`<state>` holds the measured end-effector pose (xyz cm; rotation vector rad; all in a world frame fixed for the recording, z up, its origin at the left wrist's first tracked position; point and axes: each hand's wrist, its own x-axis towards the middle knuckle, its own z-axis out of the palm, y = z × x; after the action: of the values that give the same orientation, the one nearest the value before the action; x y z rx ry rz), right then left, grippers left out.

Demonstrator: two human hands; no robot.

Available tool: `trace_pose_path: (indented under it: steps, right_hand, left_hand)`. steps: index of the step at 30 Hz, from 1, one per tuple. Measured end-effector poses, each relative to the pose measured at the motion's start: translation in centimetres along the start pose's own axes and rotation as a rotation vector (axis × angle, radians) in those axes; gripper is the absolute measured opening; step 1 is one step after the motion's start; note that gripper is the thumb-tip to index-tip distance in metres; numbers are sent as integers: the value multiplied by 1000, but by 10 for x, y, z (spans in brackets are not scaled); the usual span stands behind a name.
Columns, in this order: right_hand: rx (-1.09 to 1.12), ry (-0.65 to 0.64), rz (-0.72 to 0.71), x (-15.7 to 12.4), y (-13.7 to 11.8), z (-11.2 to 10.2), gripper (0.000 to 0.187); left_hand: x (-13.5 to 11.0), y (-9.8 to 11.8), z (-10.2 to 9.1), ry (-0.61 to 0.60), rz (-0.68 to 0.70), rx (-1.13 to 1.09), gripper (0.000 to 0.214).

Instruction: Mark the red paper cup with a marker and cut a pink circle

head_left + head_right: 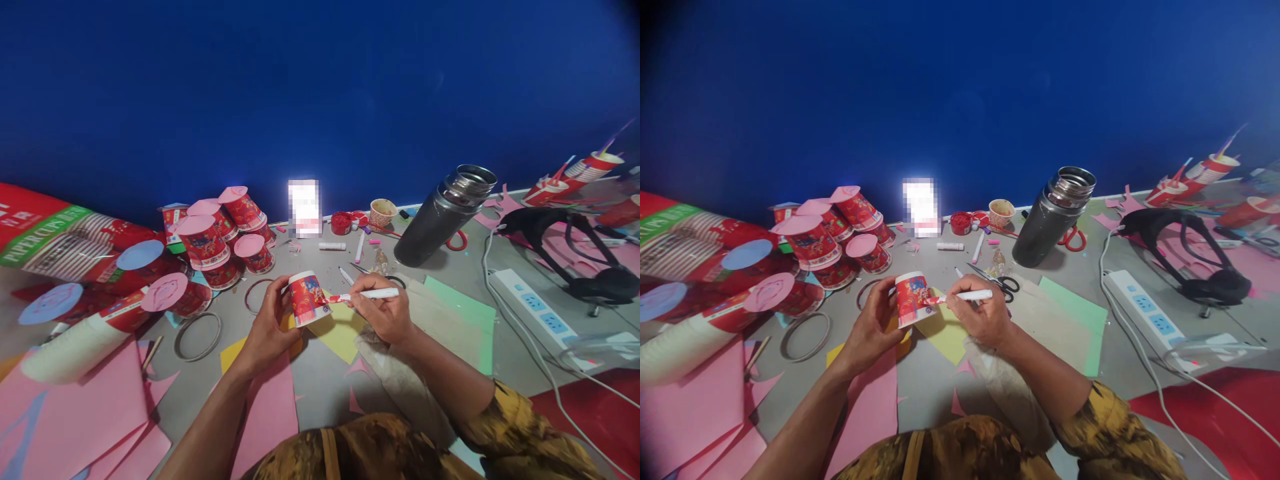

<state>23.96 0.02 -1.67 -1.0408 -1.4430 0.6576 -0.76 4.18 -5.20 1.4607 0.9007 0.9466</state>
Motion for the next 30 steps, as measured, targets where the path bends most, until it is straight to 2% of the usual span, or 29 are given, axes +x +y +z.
trace_pose_path:
  steps: [8,12,17,23,30]
  right_hand:
    - [-100,-62,-29,-2,1,0,24]
    - [-124,-39,-80,-1,1,0,22]
    - [-109,-87,-123,1,0,-1,20]
    - [-102,-15,-59,0,0,-2,23]
    - [-57,-10,2,1,-1,-5,18]
  left_hand:
    - [0,-2,-2,-27,-7,-10,83]
    - [0,-2,-1,-27,-13,-18,83]
    - [0,-1,0,-28,-13,-28,82]
    - [1,-4,-3,-14,5,-22,83]
    - [1,-4,-5,29,22,76,84]
